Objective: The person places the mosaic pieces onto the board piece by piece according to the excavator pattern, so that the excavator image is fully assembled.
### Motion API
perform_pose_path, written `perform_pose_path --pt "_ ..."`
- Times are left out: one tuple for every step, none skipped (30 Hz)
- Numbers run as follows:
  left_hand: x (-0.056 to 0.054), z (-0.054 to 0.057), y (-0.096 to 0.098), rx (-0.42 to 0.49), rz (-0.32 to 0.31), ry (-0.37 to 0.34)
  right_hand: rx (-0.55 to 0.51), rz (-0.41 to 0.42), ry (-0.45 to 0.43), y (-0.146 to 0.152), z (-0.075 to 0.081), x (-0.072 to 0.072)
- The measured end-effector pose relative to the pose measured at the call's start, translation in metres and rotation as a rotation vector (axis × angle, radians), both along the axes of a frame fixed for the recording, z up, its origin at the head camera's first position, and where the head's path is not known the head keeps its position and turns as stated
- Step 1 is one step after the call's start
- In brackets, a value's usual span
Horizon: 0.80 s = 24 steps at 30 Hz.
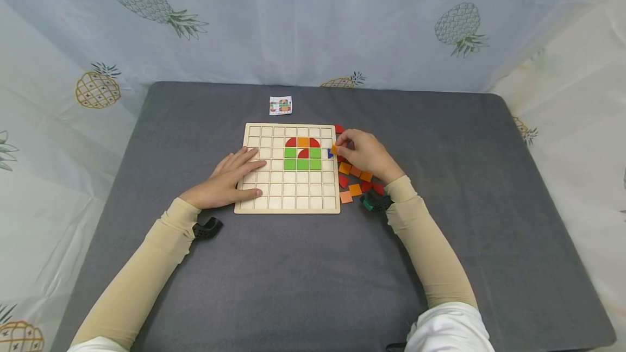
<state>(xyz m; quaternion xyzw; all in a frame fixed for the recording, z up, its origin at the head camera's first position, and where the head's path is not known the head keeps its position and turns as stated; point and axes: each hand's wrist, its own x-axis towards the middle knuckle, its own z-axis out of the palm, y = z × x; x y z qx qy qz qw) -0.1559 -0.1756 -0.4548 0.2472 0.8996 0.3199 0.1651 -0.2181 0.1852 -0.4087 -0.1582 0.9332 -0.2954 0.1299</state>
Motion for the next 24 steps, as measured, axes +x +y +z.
perform_pose_path --pt "0.0000 -0.0001 -0.0001 0.001 0.001 0.001 -0.002 0.011 -0.008 -0.0011 -0.0006 0.0002" --pt "-0.0001 -0.0001 -0.0002 0.003 0.001 0.001 -0.005 0.017 -0.017 -0.0023 -0.0008 0.0003" --pt "-0.0001 -0.0002 -0.0003 0.005 0.001 0.003 -0.007 0.026 -0.027 -0.0033 -0.0012 0.0006" --pt "0.0000 -0.0003 -0.0004 0.007 0.001 0.004 -0.009 0.037 -0.035 -0.0042 -0.0017 0.0008" --pt "0.0002 0.0002 -0.0003 0.009 0.001 0.003 -0.011 0.047 -0.045 -0.0051 -0.0024 0.0008" --pt "0.0002 0.0006 -0.0004 0.011 0.001 0.001 -0.012 0.054 -0.053 -0.0058 -0.0030 0.0009" --pt "0.0003 0.0010 -0.0003 0.011 0.001 -0.001 -0.010 0.065 -0.061 -0.0064 -0.0036 0.0010" --pt "0.0003 0.0011 -0.0002 0.011 0.001 -0.002 -0.008 0.073 -0.068 -0.0068 -0.0043 0.0011" --pt "0.0003 0.0012 -0.0002 0.010 0.000 -0.003 -0.005 0.083 -0.077 -0.0071 -0.0050 0.0011" --pt "0.0003 0.0015 0.0000 0.009 0.000 -0.004 -0.004 0.091 -0.085 -0.0074 -0.0054 0.0012" --pt "0.0001 0.0017 0.0002 0.008 0.000 -0.005 -0.002 0.097 -0.095 -0.0076 -0.0059 0.0012" --pt "0.0000 0.0014 0.0002 0.008 0.001 -0.005 -0.001 0.103 -0.104 -0.0077 -0.0064 0.0012" --pt "0.0001 0.0013 0.0002 0.007 0.001 -0.005 0.001 0.106 -0.114 -0.0080 -0.0067 0.0013" --pt "0.0001 0.0012 0.0003 0.006 0.001 -0.005 0.000 0.107 -0.123 -0.0082 -0.0071 0.0015" --pt "0.0001 0.0011 0.0004 0.005 0.001 -0.005 0.000 0.106 -0.131 -0.0085 -0.0073 0.0017" --pt "0.0000 0.0010 0.0004 0.004 0.002 -0.005 0.000 0.106 -0.137 -0.0088 -0.0075 0.0020" --pt "0.0000 0.0010 0.0004 0.003 0.002 -0.005 -0.002 0.107 -0.141 -0.0090 -0.0078 0.0024" --pt "0.0001 0.0011 0.0004 0.003 0.003 -0.006 -0.002 0.109 -0.142 -0.0092 -0.0082 0.0025" --pt "0.0001 0.0011 0.0006 0.003 0.003 -0.007 0.000 0.110 -0.141 -0.0096 -0.0082 0.0029" --pt "0.0001 0.0012 0.0006 0.004 0.004 -0.008 0.002 0.112 -0.138 -0.0098 -0.0083 0.0031" --pt "0.0001 0.0012 0.0005 0.006 0.004 -0.009 0.004 0.115 -0.134 -0.0100 -0.0085 0.0032" --pt "0.0001 0.0012 0.0005 0.006 0.004 -0.008 0.008 0.118 -0.128 -0.0103 -0.0086 0.0032" --pt "0.0002 0.0014 0.0005 0.007 0.003 -0.009 0.011 0.121 -0.121 -0.0105 -0.0087 0.0032" --pt "0.0003 0.0015 0.0005 0.009 0.004 -0.010 0.015 0.123 -0.112 -0.0107 -0.0088 0.0032"
